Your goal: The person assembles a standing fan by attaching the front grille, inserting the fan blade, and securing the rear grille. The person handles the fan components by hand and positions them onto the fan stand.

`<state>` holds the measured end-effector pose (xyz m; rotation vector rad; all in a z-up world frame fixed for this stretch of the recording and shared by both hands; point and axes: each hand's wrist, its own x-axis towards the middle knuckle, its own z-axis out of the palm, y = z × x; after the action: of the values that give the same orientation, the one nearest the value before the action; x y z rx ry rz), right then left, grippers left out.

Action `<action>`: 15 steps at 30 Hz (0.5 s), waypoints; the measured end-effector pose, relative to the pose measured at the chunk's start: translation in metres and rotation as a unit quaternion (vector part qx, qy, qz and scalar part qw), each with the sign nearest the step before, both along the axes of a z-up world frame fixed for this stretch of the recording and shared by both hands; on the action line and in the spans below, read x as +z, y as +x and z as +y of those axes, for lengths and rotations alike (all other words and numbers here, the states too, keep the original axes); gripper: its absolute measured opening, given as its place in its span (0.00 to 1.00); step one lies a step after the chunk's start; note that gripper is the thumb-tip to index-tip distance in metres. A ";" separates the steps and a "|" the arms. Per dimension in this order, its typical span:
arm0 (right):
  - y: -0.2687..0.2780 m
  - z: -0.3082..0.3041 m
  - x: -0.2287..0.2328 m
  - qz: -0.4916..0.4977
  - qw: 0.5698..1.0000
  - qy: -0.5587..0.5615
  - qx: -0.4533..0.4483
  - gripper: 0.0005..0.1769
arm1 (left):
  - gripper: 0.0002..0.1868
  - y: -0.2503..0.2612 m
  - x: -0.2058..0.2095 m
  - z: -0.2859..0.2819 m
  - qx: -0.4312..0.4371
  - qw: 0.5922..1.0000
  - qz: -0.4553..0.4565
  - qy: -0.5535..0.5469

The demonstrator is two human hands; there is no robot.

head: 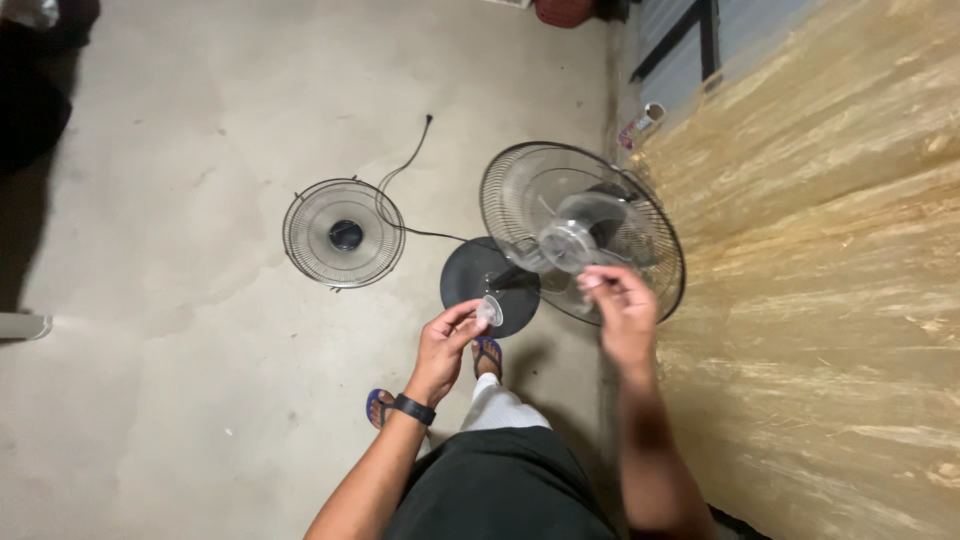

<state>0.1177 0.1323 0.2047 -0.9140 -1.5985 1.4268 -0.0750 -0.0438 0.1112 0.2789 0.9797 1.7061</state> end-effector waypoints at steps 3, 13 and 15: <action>0.030 0.043 0.022 0.012 0.999 0.015 -0.037 0.08 | 0.20 0.008 -0.005 0.024 -0.034 0.991 -0.115 0.050; 0.080 0.188 0.016 0.023 0.997 0.008 -0.074 0.07 | 0.18 0.049 -0.041 0.094 -0.010 0.976 -0.198 0.089; 0.075 0.217 0.000 -0.002 0.998 -0.029 -0.051 0.07 | 0.16 0.057 -0.044 0.102 0.003 0.967 -0.220 0.128</action>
<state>0.1923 0.3492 0.2047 -1.0180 -1.4990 1.4078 -0.0184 0.0587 0.0671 0.0560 0.4344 1.7988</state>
